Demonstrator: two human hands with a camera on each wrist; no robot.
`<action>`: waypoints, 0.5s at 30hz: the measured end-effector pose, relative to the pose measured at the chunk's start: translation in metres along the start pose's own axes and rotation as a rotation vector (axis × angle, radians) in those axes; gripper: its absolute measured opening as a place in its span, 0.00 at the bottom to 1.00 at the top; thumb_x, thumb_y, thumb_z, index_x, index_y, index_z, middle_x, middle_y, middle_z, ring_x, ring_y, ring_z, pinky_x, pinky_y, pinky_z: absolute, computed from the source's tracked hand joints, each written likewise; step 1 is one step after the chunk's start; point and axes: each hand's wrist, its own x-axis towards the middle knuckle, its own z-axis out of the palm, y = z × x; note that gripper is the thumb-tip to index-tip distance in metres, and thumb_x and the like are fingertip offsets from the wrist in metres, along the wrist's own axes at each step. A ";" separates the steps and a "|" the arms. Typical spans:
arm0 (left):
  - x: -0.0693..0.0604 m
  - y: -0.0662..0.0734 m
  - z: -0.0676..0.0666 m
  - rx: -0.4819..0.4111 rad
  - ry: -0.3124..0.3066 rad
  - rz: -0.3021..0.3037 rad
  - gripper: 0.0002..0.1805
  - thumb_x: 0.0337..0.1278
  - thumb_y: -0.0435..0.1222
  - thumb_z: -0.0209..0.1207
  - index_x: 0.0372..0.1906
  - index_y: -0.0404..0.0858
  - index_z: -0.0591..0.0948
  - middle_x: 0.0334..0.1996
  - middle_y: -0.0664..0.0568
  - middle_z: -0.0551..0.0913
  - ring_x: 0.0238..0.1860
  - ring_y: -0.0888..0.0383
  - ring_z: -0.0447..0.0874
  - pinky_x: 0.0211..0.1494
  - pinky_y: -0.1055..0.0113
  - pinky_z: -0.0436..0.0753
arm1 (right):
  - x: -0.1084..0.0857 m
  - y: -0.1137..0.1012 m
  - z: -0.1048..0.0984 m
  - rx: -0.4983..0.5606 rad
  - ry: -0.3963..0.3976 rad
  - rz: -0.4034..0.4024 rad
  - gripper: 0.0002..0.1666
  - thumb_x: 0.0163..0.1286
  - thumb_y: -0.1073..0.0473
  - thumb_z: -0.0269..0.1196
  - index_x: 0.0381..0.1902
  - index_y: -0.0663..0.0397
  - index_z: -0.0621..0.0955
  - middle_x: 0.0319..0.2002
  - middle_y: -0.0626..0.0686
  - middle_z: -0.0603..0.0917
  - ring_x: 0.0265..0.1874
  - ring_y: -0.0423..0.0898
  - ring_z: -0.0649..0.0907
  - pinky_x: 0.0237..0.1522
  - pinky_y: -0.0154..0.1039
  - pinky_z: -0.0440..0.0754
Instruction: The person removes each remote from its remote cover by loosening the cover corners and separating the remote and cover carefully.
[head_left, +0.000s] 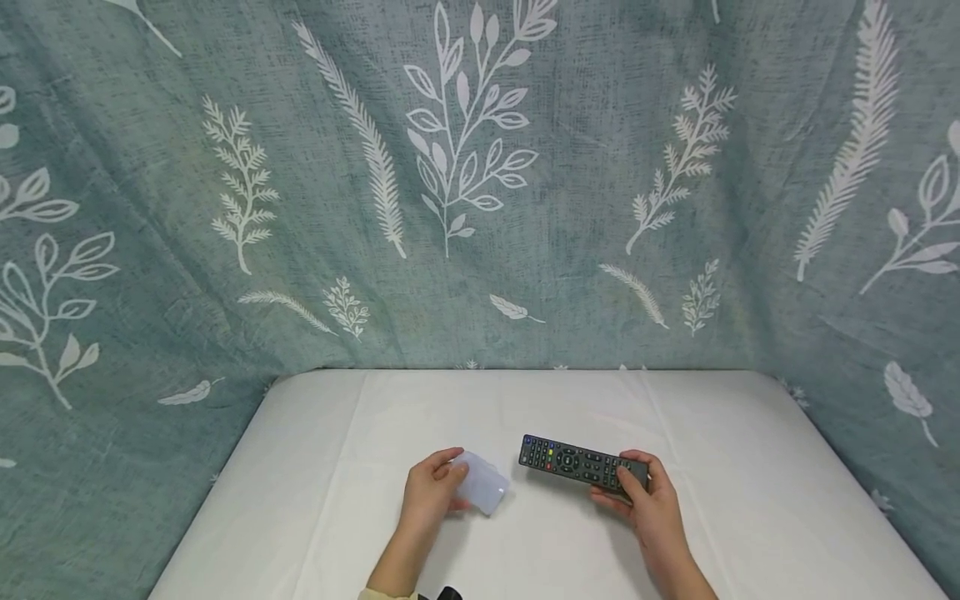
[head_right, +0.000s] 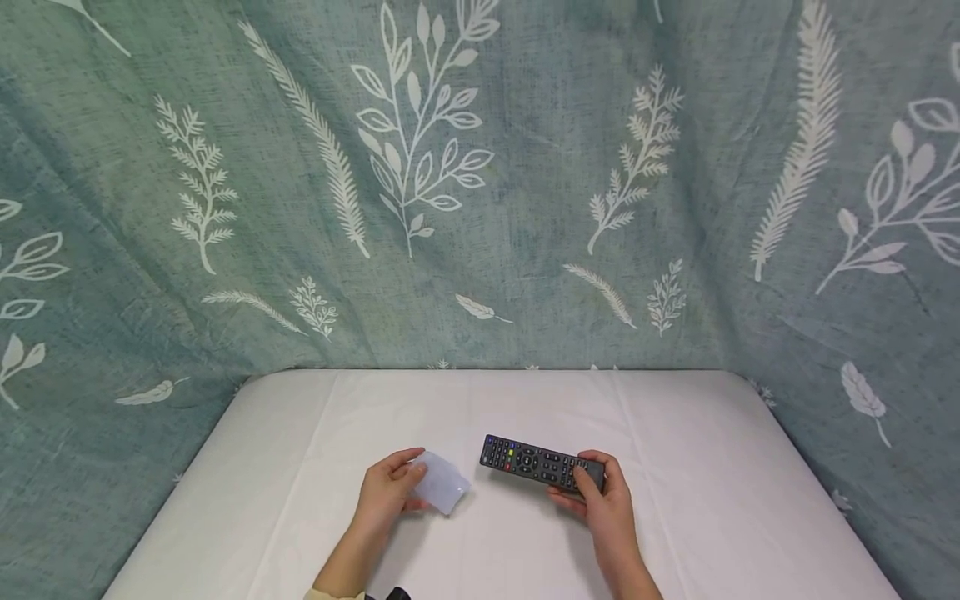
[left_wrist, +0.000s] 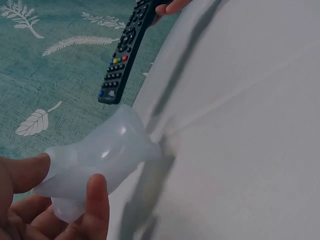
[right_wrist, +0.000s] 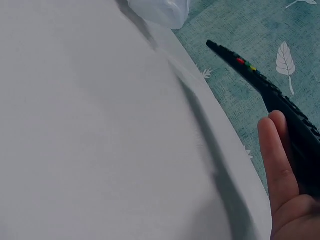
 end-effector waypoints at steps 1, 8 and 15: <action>0.000 -0.001 0.001 0.015 -0.006 0.001 0.24 0.66 0.34 0.61 0.64 0.30 0.76 0.56 0.33 0.82 0.35 0.59 0.84 0.28 0.64 0.87 | 0.000 0.001 0.001 -0.007 0.005 0.007 0.21 0.81 0.62 0.46 0.68 0.56 0.60 0.67 0.68 0.67 0.39 0.46 0.90 0.49 0.42 0.88; 0.000 -0.001 0.005 0.026 -0.023 -0.006 0.26 0.65 0.34 0.61 0.66 0.31 0.74 0.58 0.32 0.80 0.36 0.59 0.83 0.26 0.66 0.86 | 0.000 0.005 0.006 -0.021 0.021 0.020 0.24 0.81 0.60 0.45 0.70 0.55 0.58 0.69 0.69 0.66 0.39 0.46 0.90 0.49 0.40 0.88; 0.003 -0.001 0.011 0.047 -0.059 0.020 0.28 0.65 0.33 0.61 0.68 0.30 0.71 0.55 0.34 0.83 0.36 0.59 0.82 0.25 0.67 0.84 | 0.000 0.006 0.009 -0.020 0.024 0.012 0.24 0.80 0.62 0.45 0.70 0.57 0.57 0.69 0.70 0.66 0.39 0.45 0.90 0.49 0.39 0.88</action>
